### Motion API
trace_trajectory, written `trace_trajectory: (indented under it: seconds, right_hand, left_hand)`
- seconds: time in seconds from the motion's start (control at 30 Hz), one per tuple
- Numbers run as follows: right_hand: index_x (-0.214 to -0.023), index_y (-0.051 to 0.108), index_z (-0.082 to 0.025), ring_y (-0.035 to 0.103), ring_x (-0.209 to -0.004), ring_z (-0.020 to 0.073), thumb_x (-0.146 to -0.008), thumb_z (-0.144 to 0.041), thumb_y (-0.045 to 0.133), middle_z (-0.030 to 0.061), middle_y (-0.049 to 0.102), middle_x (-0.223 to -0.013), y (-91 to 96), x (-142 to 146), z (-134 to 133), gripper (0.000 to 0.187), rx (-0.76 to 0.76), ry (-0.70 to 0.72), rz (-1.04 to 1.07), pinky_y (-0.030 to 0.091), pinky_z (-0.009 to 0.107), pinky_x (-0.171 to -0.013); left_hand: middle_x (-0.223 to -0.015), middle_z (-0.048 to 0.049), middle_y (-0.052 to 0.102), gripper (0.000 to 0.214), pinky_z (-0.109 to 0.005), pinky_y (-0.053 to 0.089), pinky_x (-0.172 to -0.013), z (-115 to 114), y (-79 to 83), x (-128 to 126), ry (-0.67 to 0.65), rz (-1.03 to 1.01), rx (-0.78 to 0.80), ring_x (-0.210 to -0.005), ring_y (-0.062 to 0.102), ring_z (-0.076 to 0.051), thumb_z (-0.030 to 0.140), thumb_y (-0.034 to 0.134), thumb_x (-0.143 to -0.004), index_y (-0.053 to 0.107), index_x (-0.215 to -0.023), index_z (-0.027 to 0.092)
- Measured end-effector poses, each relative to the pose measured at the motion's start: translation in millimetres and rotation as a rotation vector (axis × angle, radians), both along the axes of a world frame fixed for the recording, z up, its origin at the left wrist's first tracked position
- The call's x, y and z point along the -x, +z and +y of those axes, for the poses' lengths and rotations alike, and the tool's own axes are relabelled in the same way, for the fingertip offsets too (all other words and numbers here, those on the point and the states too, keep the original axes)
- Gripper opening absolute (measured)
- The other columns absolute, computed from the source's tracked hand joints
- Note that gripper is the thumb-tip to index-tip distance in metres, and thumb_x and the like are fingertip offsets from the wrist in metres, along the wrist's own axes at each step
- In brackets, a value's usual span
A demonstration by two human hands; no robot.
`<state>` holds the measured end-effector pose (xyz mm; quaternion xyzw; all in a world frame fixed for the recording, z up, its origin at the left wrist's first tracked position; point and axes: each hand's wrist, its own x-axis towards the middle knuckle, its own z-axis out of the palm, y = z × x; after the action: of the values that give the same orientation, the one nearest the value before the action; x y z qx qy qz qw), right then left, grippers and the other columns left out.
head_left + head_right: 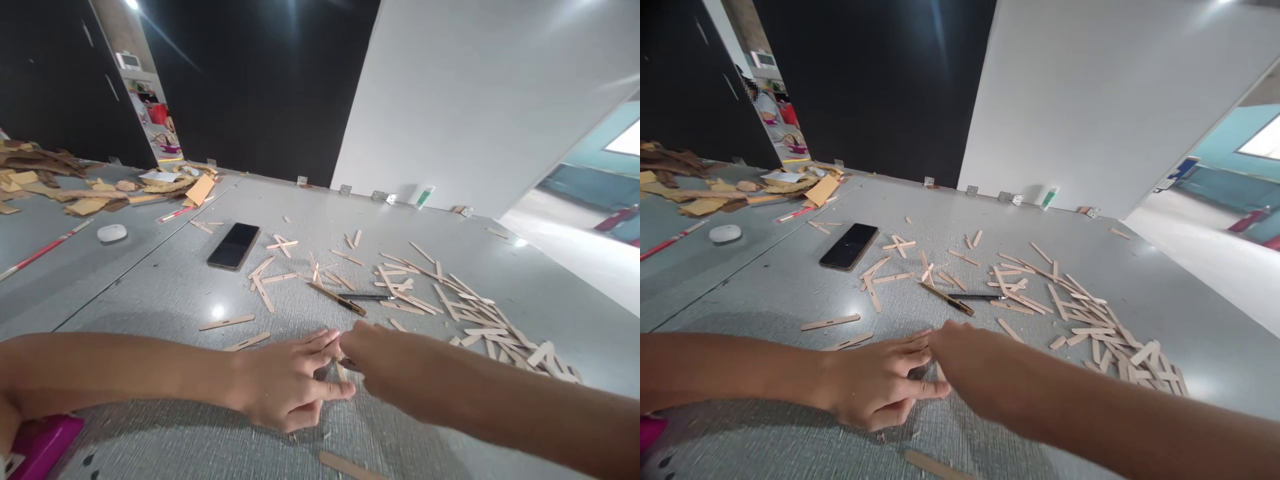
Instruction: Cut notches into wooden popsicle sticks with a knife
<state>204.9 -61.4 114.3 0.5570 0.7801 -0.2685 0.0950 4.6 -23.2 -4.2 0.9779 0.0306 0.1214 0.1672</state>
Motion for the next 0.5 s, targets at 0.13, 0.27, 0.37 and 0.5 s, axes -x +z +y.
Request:
trace_trajectory:
  seconds: [0.13, 0.27, 0.37, 0.5]
  right_hand:
    - [-0.058, 0.043, -0.023, 0.043, -0.039, 0.0088, -0.072, -0.004, 0.065, -0.0098, 0.042, -0.045, 22.0, 0, 15, 0.032, 0.224, -0.087, -0.093, 0.026, 0.022, -0.039]
    - [-0.064, 0.055, -0.021, 0.054, -0.043, 0.0104, -0.080, -0.023, 0.066, -0.0024, 0.062, -0.053, 24.7, -2, 23, 0.020, 0.417, -0.177, -0.085, 0.041, 0.021, -0.040]
    - [-0.078, 0.061, -0.020, 0.055, -0.044, 0.0108, -0.082, -0.026, 0.066, -0.0009, 0.068, -0.061, 17.3, -7, 15, 0.008, 0.342, -0.172, -0.111, 0.040, 0.022, -0.040]
    - [-0.085, 0.068, -0.019, 0.060, -0.060, 0.0145, -0.078, -0.002, 0.065, 0.0022, 0.069, -0.077, 0.0, -4, -11, 0.019, -0.001, 0.009, -0.217, 0.038, 0.026, -0.052]
  left_hand:
    - [-0.170, -0.0198, 0.030, 0.058, -0.056, 0.024, -0.129, -1, 0.0, 1, 0.002, 0.003, 0.002, -0.159, 0.016, -0.039, 0.027, 0.052, -0.101, 0.049, -0.157, 0.017]
    - [-0.173, -0.0171, 0.014, 0.061, -0.055, 0.023, -0.130, -1, -1.6, 2, -0.002, 0.001, 0.013, -0.159, 0.007, -0.040, 0.023, 0.054, -0.098, 0.047, -0.158, 0.017]
    - [-0.173, -0.0177, 0.009, 0.064, -0.058, 0.024, -0.129, 0, -4.9, 2, -0.013, -0.003, 0.014, -0.159, 0.006, -0.041, 0.023, 0.056, -0.096, 0.047, -0.158, 0.016]
    - [-0.173, -0.0201, 0.016, 0.060, -0.058, 0.023, -0.129, 0, -2.5, 1, -0.013, -0.023, 0.024, -0.159, 0.009, -0.040, 0.024, 0.055, -0.097, 0.050, -0.156, 0.016]
